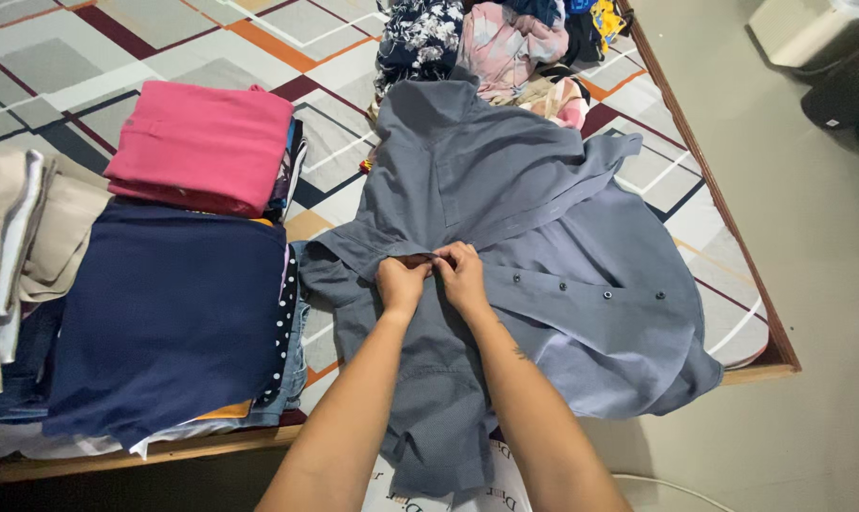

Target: The person folds a shirt, a pair of pants, and a pair of shorts by hand on a bed.

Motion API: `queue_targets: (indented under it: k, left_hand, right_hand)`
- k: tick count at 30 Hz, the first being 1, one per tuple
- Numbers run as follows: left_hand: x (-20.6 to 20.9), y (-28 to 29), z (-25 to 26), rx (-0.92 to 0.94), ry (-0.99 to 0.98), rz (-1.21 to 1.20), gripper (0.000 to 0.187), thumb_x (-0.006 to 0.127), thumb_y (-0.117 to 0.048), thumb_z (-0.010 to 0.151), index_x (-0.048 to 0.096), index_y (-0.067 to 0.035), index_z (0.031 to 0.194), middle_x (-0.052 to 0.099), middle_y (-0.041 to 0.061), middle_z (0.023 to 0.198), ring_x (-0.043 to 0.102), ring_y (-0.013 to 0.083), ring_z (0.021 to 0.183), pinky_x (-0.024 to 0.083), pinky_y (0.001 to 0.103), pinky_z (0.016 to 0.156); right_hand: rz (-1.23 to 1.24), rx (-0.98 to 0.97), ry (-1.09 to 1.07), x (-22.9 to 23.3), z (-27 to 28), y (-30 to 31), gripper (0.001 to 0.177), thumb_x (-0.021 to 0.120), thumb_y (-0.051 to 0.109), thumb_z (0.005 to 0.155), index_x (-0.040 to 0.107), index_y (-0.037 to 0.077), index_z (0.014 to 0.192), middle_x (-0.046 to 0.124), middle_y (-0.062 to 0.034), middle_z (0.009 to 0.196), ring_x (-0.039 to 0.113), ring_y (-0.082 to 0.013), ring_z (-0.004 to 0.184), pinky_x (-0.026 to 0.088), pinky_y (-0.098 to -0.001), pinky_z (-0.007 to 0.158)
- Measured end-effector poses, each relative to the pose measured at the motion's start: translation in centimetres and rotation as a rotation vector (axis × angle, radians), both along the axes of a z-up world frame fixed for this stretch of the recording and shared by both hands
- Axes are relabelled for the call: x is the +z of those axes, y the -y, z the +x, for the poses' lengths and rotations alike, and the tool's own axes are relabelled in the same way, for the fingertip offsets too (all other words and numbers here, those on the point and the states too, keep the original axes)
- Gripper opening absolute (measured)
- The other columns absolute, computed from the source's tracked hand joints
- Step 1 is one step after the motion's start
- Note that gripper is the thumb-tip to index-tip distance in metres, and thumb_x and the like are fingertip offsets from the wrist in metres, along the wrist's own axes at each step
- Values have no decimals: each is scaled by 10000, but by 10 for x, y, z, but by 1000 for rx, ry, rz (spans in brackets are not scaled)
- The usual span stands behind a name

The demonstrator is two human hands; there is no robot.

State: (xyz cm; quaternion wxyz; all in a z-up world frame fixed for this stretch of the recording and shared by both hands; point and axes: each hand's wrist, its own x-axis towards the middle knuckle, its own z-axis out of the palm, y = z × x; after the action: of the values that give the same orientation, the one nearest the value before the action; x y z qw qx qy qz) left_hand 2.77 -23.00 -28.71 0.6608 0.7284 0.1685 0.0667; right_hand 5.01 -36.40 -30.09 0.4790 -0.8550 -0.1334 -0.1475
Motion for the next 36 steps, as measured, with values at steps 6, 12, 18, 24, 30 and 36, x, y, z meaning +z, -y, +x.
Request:
queue_targets:
  k: [6, 12, 18, 24, 30, 36]
  left_hand:
    - [-2, -4, -2, -29, -6, 107, 112, 810, -87, 768, 814, -35, 867, 804, 89, 820, 767, 184, 731, 552, 287, 702]
    - [-8, -10, -6, -100, 71, 96, 148, 827, -143, 761, 827, -44, 872, 807, 106, 833, 772, 186, 736, 556, 289, 715]
    - [-11, -18, -3, -111, -6, -68, 257, 875, -183, 739, 750, 31, 802, 767, 116, 755, 700, 161, 668, 530, 336, 608]
    - [-44, -7, 13, 19, -49, -170, 165, 794, -69, 793, 703, 63, 829, 762, 108, 789, 723, 149, 654, 572, 315, 585]
    - [-38, -11, 9, -43, -41, -461, 240, 761, -10, 775, 684, 27, 998, 748, 71, 945, 743, 162, 782, 615, 321, 686]
    - [-27, -6, -4, -80, -17, 365, 350, 831, -242, 846, 732, 24, 1050, 754, 215, 1026, 727, 380, 944, 570, 432, 811]
  right_hand:
    - [14, 70, -9, -8, -2, 6, 128, 691, 22, 872, 767, 55, 971, 707, -85, 909, 636, -257, 909, 501, -364, 831]
    - [27, 27, -101, -4, -1, 1, 144, 743, 27, 830, 791, 79, 955, 738, -72, 887, 652, -245, 889, 519, -353, 816]
    - [-34, 1, -16, 5, -8, -3, 132, 762, 10, 803, 764, 54, 927, 736, -82, 884, 672, -239, 856, 541, -350, 773]
    - [-2, -45, -18, 16, -20, -7, 112, 775, 31, 818, 750, 41, 927, 722, -99, 861, 681, -233, 799, 541, -339, 735]
    - [156, -60, -146, 10, -18, -6, 91, 731, 79, 897, 756, 35, 972, 757, -96, 898, 723, -170, 791, 559, -292, 734]
    - [32, -69, -268, 3, -1, -9, 125, 693, 86, 921, 758, 9, 995, 762, -147, 909, 714, -261, 836, 549, -360, 775]
